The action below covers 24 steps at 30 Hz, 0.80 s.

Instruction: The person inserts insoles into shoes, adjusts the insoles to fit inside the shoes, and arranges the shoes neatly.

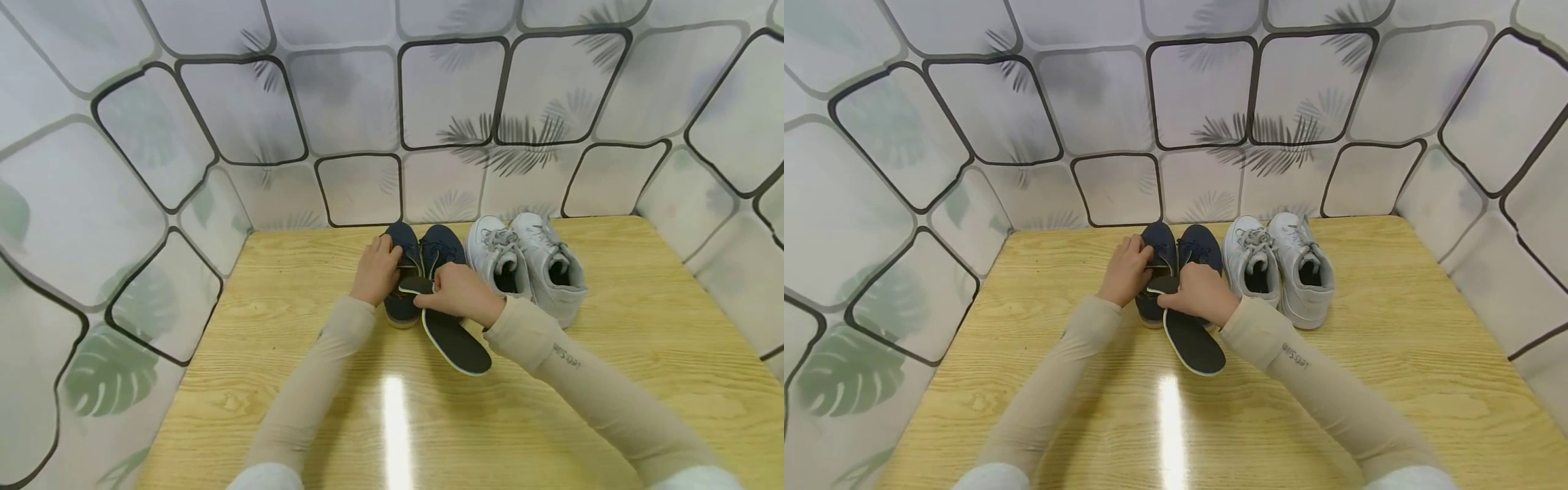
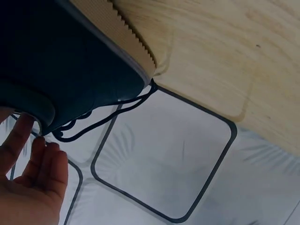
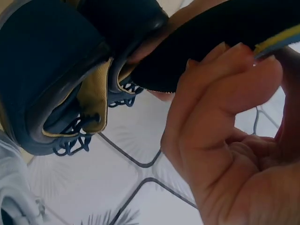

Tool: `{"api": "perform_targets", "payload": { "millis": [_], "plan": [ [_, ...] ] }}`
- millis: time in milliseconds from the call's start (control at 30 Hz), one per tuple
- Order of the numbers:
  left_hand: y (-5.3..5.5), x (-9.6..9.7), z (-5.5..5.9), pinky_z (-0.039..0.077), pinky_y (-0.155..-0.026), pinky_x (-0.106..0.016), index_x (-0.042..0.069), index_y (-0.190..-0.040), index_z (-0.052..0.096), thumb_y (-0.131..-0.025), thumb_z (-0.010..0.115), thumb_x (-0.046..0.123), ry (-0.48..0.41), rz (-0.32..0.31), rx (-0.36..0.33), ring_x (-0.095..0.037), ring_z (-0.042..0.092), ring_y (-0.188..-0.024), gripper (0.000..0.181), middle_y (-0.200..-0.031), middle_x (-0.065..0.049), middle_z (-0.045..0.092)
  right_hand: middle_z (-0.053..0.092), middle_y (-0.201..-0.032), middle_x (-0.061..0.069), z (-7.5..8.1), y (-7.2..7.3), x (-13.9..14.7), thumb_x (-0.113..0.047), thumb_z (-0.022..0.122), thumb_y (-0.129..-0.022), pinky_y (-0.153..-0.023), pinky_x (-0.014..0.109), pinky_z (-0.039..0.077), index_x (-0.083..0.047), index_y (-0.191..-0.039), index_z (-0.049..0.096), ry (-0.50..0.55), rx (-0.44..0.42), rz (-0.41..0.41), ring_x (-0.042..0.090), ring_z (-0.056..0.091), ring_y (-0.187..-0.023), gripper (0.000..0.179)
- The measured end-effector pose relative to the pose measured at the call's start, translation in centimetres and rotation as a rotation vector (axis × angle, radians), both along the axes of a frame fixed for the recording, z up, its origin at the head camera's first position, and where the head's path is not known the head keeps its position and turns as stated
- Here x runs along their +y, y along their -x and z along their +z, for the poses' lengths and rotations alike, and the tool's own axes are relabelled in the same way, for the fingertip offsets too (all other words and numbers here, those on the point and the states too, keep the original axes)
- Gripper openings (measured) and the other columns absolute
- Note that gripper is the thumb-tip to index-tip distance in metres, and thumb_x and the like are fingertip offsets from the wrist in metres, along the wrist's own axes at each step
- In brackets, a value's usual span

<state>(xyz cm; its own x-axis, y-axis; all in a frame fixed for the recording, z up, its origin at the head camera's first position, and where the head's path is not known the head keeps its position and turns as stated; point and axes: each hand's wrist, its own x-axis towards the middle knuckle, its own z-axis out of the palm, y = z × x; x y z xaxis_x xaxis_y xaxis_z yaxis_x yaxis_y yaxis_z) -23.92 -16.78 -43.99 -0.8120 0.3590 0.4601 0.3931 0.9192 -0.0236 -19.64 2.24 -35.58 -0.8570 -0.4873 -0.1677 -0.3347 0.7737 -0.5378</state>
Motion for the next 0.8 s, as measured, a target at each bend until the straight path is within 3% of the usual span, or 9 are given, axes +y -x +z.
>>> {"api": "perform_targets", "payload": {
  "millis": [100, 200, 333, 500, 800],
  "plan": [
    [0.1, -0.1, -0.4, 0.044, -0.067, -0.037, 0.003, -0.09, 0.058, -0.084, 0.07, 0.004, -0.048, -0.032, 0.038, -0.026, 0.048, -0.077, 0.013, -0.088, -0.01, 0.048, 0.033, -0.048, -0.006, -0.2, 0.2, -0.7, -0.037, 0.07, -0.081, -0.044, 0.025, 0.029, -0.016, -0.054, 0.041, -0.009, -0.014, 0.011, 0.01, 0.031, -0.04, 0.045],
    [0.2, -0.2, -0.5, 0.048, -0.062, -0.036, 0.003, -0.09, 0.057, -0.088, 0.065, 0.002, -0.096, -0.05, 0.024, -0.026, 0.051, -0.074, 0.009, -0.087, -0.011, 0.05, 0.037, -0.048, -0.004, -0.3, 0.4, -1.2, -0.036, 0.07, -0.081, -0.045, 0.025, 0.032, -0.015, -0.056, 0.044, -0.02, -0.028, 0.009, 0.011, 0.036, -0.041, 0.041],
    [0.2, -0.6, -0.4, 0.049, -0.059, -0.036, 0.005, -0.09, 0.056, -0.09, 0.063, 0.004, -0.152, -0.03, -0.015, -0.026, 0.054, -0.075, 0.007, -0.086, -0.01, 0.053, 0.04, -0.047, -0.003, -0.4, 1.1, -2.0, -0.034, 0.069, -0.082, -0.044, 0.026, 0.034, -0.015, -0.055, 0.044, -0.034, -0.019, 0.025, 0.012, 0.04, -0.041, 0.042],
    [0.3, -0.9, 0.3, 0.047, -0.06, -0.037, 0.006, -0.086, 0.055, -0.09, 0.065, 0.004, -0.22, -0.065, -0.084, -0.025, 0.053, -0.069, 0.011, -0.082, -0.009, 0.053, 0.04, -0.046, -0.002, -0.3, 2.6, -3.6, -0.032, 0.069, -0.085, -0.042, 0.025, 0.034, -0.014, -0.053, 0.044, -0.065, -0.004, 0.051, 0.012, 0.042, -0.04, 0.044],
    [0.6, -1.3, 1.2, 0.041, -0.059, -0.033, 0.007, -0.079, 0.053, -0.09, 0.066, 0.004, -0.253, -0.088, -0.2, -0.02, 0.047, -0.062, 0.017, -0.076, -0.006, 0.051, 0.053, -0.066, 0.006, -0.8, 4.0, -6.5, -0.027, 0.068, -0.085, -0.053, 0.032, 0.04, -0.009, -0.065, 0.055, -0.156, 0.084, 0.026, 0.023, 0.054, -0.06, 0.03]
  ]
}}
